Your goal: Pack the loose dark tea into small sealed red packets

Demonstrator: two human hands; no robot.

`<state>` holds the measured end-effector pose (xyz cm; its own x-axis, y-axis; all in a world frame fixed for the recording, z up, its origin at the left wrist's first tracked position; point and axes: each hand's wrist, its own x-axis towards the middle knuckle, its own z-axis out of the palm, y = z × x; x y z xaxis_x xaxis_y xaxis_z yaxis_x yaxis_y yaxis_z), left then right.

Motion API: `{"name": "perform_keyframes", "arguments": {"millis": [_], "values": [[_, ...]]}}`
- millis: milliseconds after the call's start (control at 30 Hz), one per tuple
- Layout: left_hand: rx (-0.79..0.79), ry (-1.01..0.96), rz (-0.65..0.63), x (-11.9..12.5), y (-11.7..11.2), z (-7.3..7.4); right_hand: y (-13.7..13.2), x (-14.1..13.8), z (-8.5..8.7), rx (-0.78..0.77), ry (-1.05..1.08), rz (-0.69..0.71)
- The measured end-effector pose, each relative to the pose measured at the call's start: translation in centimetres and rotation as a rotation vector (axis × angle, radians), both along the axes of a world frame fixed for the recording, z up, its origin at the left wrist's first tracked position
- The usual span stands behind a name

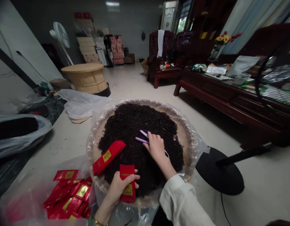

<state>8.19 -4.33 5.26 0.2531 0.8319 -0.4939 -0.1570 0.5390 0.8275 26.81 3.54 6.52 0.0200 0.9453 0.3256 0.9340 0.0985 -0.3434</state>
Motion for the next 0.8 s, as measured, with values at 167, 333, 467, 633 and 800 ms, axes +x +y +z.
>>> {"name": "perform_keyframes", "arguments": {"millis": [167,333,467,633,800], "values": [[-0.012,-0.023,0.053,0.2,-0.1,-0.7,0.9,1.3,-2.4,-0.148,-0.06,0.001],[0.007,-0.01,0.022,-0.1,0.0,-0.7,-0.2,2.0,-0.8,-0.14,0.146,0.119],[0.043,-0.002,0.041,-0.3,0.3,-1.4,-2.2,2.1,2.9,-0.368,0.387,0.459],[0.096,0.033,-0.004,-0.1,0.3,-1.8,-4.2,0.1,5.8,-0.546,0.325,0.644],[0.073,0.023,0.031,0.0,-0.1,-1.6,-4.6,-1.3,6.4,-0.465,0.184,0.667]]}}
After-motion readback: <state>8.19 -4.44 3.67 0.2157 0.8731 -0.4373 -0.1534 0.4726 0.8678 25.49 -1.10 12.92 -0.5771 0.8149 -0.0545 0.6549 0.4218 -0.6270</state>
